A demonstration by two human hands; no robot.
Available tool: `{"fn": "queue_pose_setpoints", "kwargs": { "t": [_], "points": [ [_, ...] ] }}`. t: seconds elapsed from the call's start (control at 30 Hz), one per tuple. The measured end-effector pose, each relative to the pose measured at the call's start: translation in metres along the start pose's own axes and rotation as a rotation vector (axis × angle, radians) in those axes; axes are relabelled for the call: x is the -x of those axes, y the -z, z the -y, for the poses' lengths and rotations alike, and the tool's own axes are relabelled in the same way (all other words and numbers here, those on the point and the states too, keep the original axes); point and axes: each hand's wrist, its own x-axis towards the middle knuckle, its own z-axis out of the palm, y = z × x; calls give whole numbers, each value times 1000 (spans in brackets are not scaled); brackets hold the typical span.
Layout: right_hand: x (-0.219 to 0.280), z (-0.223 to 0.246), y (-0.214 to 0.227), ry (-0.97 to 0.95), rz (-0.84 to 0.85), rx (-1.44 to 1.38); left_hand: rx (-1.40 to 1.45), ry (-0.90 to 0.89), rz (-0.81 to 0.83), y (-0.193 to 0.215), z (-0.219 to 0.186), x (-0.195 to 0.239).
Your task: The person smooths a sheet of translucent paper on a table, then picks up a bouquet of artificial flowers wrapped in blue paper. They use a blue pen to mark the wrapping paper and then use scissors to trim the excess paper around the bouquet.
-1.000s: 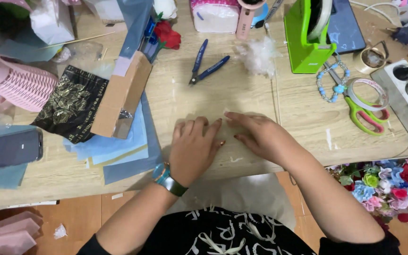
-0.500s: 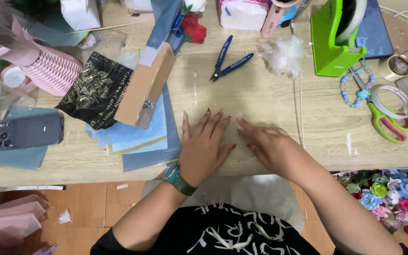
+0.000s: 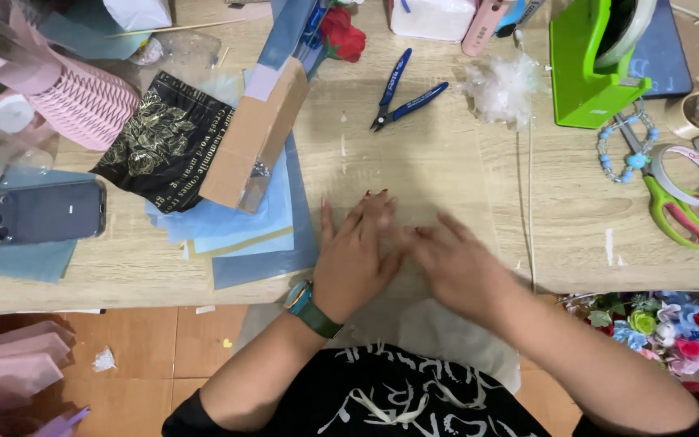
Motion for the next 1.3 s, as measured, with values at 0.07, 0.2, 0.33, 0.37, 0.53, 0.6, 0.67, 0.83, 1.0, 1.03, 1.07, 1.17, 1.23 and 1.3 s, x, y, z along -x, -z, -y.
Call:
{"fn": "queue_pose_setpoints", "kwargs": {
  "t": [0.07, 0.2, 0.33, 0.37, 0.53, 0.6, 0.67, 0.83, 1.0, 1.03, 1.07, 1.17, 1.23, 1.3],
  "points": [
    [-8, -11, 53, -122, -10, -323, 27, 10, 0, 1, 0, 2],
    [-7, -11, 68, -223, -36, -586, 73, 13, -15, -4, 3, 1],
    [-10, 19, 65, -179, -148, -268, 53, -4, -20, -5, 4, 1],
    [-9, 26, 59, -119, -19, -92, 35, -5, -18, -9, 6, 2],
    [-25, 8, 83, -169, 163, -229, 43, 0, -16, 0, -3, 3],
    [-26, -11, 105, -363, 102, -778, 64, 3, -6, 1, -3, 2],
    [-19, -11, 101, -335, 59, -791, 56, 1, 8, 2, -2, 2],
    [-11, 0, 69, -189, -52, -580, 44, 3, 30, 3, -4, 3],
    [-15, 15, 66, -142, -173, -300, -39, -36, 27, -3, -7, 11],
    [-15, 5, 75, -145, -169, -301, -36, -35, 30, -3, -9, 12],
    [-18, -4, 83, -205, -103, -554, -43, -28, 50, -3, -9, 12],
    [-20, -21, 88, -251, -47, -794, -39, -4, 82, -3, -6, 12],
    [-16, -24, 82, -246, -58, -786, -27, 11, 101, -5, -4, 12],
    [-13, -25, 73, -226, -27, -770, -43, 13, 122, -3, -3, 10]
  ]
}}
